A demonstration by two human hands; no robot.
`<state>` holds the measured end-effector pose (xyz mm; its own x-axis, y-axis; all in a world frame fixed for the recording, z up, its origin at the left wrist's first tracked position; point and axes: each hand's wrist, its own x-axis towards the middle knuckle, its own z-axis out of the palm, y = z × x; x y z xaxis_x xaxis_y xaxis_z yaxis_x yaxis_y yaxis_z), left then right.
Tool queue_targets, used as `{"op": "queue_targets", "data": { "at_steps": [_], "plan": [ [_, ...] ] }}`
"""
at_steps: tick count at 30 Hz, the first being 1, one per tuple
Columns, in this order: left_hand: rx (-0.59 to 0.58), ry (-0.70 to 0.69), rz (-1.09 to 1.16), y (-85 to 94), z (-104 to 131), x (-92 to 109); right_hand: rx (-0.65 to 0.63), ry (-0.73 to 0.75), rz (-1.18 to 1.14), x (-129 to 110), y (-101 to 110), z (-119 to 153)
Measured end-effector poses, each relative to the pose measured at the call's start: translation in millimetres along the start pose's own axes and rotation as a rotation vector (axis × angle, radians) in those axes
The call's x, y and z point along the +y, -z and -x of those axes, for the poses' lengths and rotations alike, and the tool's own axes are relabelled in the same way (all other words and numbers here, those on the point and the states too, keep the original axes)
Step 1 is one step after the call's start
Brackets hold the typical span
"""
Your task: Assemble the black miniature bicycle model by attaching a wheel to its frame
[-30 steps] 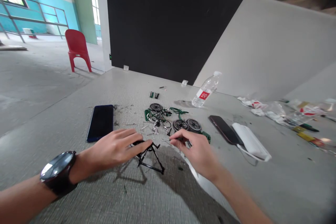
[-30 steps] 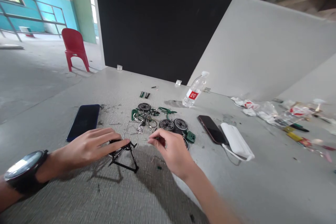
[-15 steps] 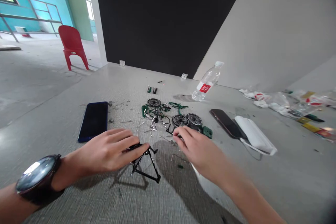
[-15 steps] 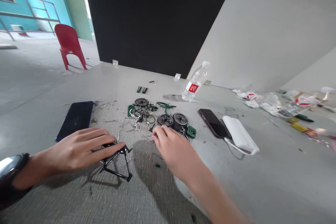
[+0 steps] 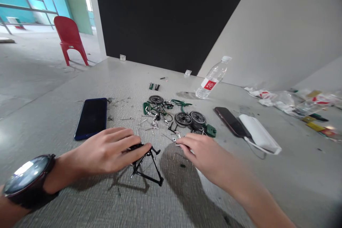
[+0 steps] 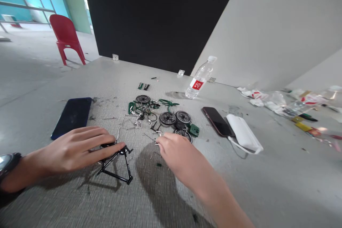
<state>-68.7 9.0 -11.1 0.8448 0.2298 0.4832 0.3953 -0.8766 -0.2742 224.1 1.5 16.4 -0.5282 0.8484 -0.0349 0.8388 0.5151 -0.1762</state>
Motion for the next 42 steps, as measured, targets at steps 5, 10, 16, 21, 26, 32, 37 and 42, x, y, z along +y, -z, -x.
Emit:
{"op": "queue_targets", "data": {
  "at_steps": [5,10,16,21,26,32,37,42],
  "plan": [
    [0.011,-0.001,0.004,-1.1,-1,-1,0.023,0.063,0.038,1,1,-2],
    [0.002,0.004,0.004,-0.6,-1,0,-0.012,0.136,0.089,6,-1,0],
    [0.016,0.008,-0.012,-1.2,0,0,-0.048,0.042,0.117,5,-3,1],
    [0.014,0.007,-0.006,-1.7,0,-1,0.014,0.071,0.102,5,-5,3],
    [0.034,0.024,0.003,-2.4,1,-1,0.081,0.069,0.016,11,-9,6],
    [0.037,0.029,0.007,-2.3,0,0,0.055,0.059,0.005,13,-2,5],
    [0.001,0.014,0.007,-2.3,-2,0,-0.008,0.072,-0.116,-9,31,-1],
    [0.035,-0.005,-0.011,-2.4,-2,2,-0.124,0.174,-0.181,-38,52,-16]
  ]
}}
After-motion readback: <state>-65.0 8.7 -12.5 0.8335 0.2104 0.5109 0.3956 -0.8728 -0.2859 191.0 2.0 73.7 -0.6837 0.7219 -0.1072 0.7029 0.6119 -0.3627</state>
